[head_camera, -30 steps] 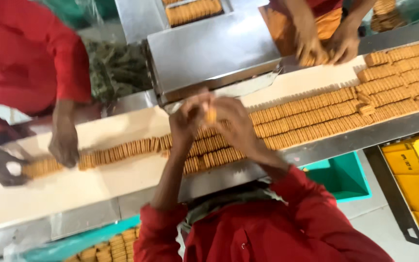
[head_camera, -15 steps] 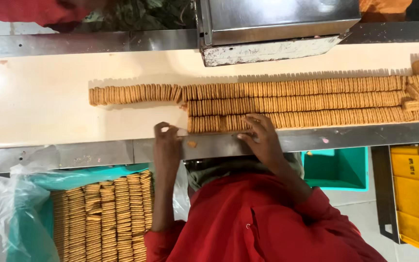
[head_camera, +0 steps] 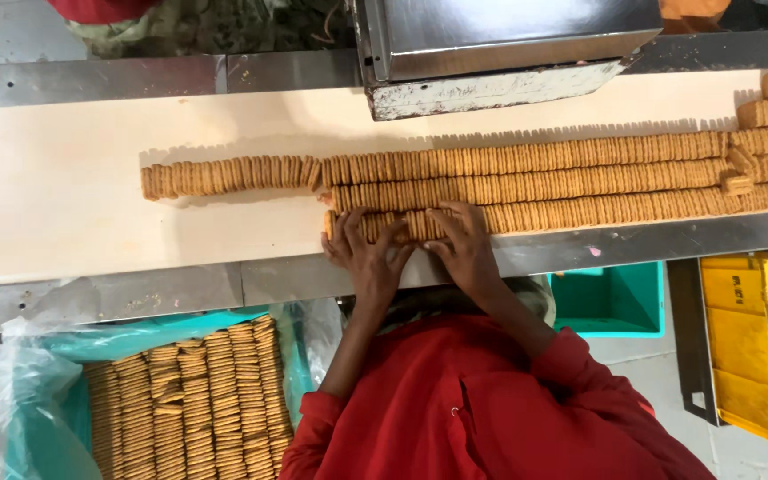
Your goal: The person arranges rows of biscuits on a conveyor belt by hand, periodically picking up stacks and placing them into a machine or crate.
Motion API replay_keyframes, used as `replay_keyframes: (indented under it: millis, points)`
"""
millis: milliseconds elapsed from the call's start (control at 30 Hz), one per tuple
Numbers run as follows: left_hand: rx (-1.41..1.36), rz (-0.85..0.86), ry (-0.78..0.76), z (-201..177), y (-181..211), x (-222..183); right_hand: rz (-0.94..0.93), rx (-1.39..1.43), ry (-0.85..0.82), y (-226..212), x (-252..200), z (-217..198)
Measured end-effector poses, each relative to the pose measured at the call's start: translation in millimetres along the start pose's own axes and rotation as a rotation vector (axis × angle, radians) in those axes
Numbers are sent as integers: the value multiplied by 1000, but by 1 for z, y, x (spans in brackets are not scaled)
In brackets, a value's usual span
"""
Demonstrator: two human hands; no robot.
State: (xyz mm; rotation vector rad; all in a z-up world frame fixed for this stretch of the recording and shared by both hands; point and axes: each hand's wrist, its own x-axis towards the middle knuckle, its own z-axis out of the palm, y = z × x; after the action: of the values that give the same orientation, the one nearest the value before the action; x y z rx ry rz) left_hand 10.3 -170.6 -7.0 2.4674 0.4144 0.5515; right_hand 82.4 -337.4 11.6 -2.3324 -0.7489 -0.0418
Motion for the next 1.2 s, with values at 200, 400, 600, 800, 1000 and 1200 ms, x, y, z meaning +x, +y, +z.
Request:
replay_keyframes:
  millis: [200, 400, 600, 800, 1000, 1200]
  points:
    - [-64, -17, -9, -5, -11, 6, 8, 84, 54, 11, -1, -4]
    - [-76, 21, -30, -15, -16, 7, -32, 16, 13, 3, 2, -8]
    - [-12, 77, -25, -22, -14, 11, -32, 49, -18, -3, 5, -7]
    - [99, 5, -182, -43, -18, 11, -91, -72, -13, 5, 8, 15]
    - [59, -59, -80, -88, -46, 18, -188, 136, -96, -27, 7, 49]
    - [149, -168, -206, -114, -56, 36, -107, -40, -70, -97, 14, 88]
